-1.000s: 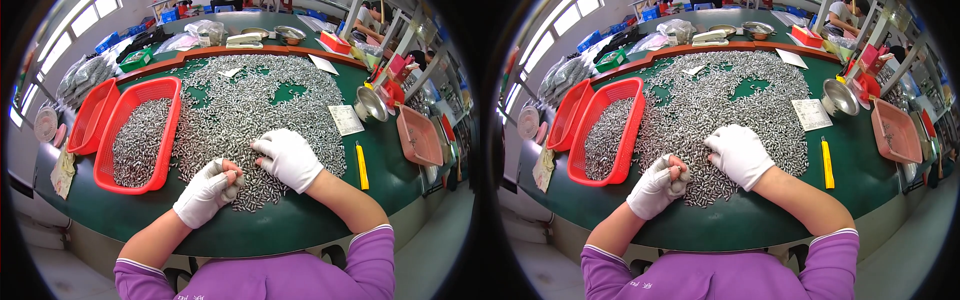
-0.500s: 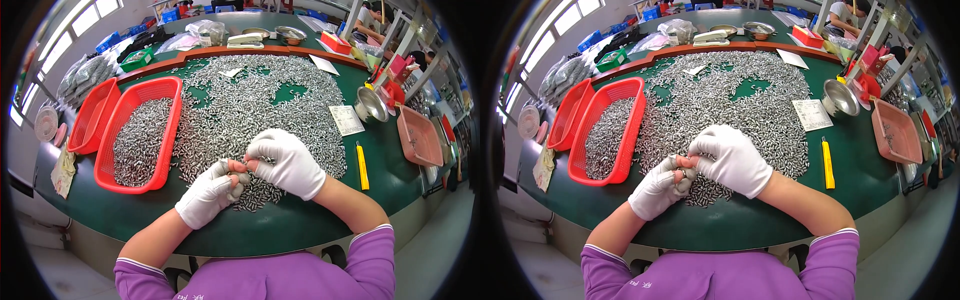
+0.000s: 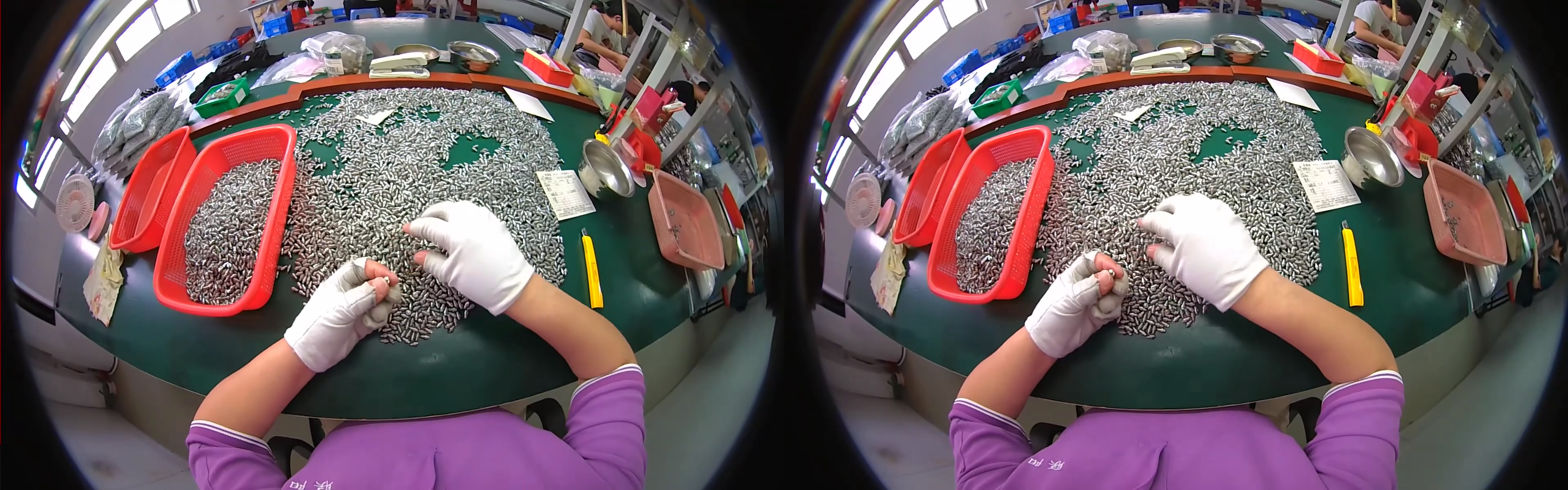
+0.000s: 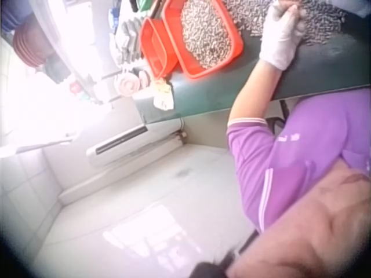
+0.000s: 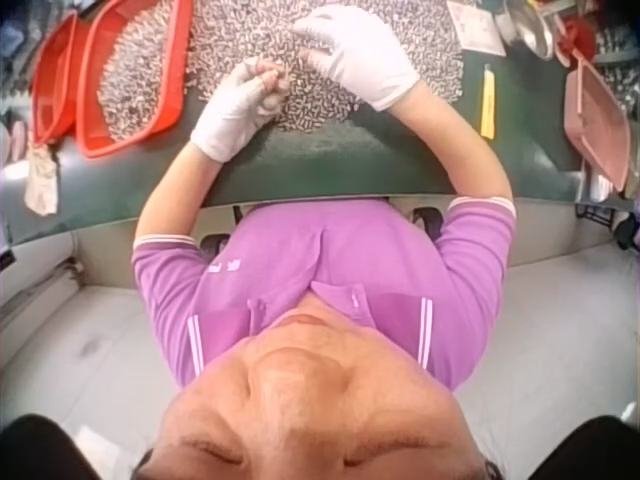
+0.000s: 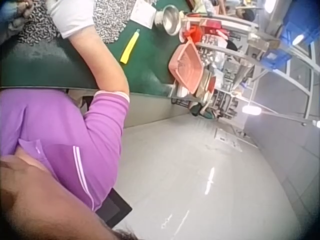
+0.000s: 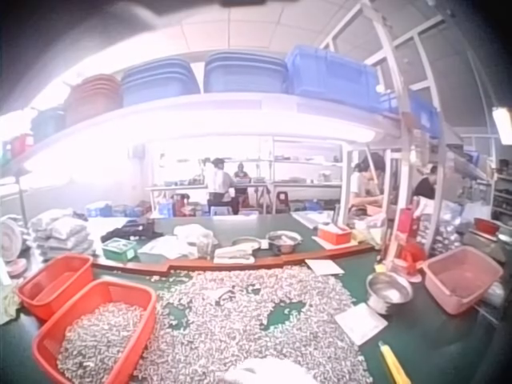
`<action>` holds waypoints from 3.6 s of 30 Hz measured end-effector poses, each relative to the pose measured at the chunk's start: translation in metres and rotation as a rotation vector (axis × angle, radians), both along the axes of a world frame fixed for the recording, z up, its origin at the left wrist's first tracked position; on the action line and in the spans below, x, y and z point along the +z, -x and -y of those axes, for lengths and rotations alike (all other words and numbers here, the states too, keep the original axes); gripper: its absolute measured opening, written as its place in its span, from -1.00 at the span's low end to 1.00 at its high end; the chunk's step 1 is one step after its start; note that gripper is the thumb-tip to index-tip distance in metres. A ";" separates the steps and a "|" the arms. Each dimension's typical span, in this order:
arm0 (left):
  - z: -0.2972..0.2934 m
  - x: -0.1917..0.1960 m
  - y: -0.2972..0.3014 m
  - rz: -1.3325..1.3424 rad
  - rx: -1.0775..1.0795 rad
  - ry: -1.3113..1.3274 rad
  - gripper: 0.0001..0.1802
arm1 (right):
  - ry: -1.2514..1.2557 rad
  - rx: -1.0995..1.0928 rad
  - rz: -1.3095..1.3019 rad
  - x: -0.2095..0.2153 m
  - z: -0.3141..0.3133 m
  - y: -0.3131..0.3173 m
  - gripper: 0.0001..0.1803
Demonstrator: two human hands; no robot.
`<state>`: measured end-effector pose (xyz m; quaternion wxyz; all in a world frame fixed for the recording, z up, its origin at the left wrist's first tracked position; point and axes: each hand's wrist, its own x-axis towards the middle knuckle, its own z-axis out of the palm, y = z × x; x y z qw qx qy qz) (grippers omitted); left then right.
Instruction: Sorting and inspecting small metal hardware pins at a manufacturing workbench.
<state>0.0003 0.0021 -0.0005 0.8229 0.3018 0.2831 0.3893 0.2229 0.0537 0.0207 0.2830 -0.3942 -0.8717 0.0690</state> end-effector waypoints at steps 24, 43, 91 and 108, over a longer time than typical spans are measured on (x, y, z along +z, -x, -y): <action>0.000 -0.002 0.001 0.031 -0.077 0.004 -0.73 | 0.174 0.357 -0.360 0.003 0.015 0.015 -0.82; 0.000 0.003 0.003 0.011 -0.087 -0.010 -0.73 | -0.022 0.016 0.052 -0.006 -0.001 0.004 -0.91; 0.001 0.009 -0.004 -0.068 0.004 0.007 -0.77 | -0.001 0.294 -0.156 0.013 0.017 0.013 -0.67; -0.002 -0.002 0.003 0.080 -0.034 0.036 -0.83 | -0.024 0.006 0.144 -0.014 -0.003 0.001 -0.89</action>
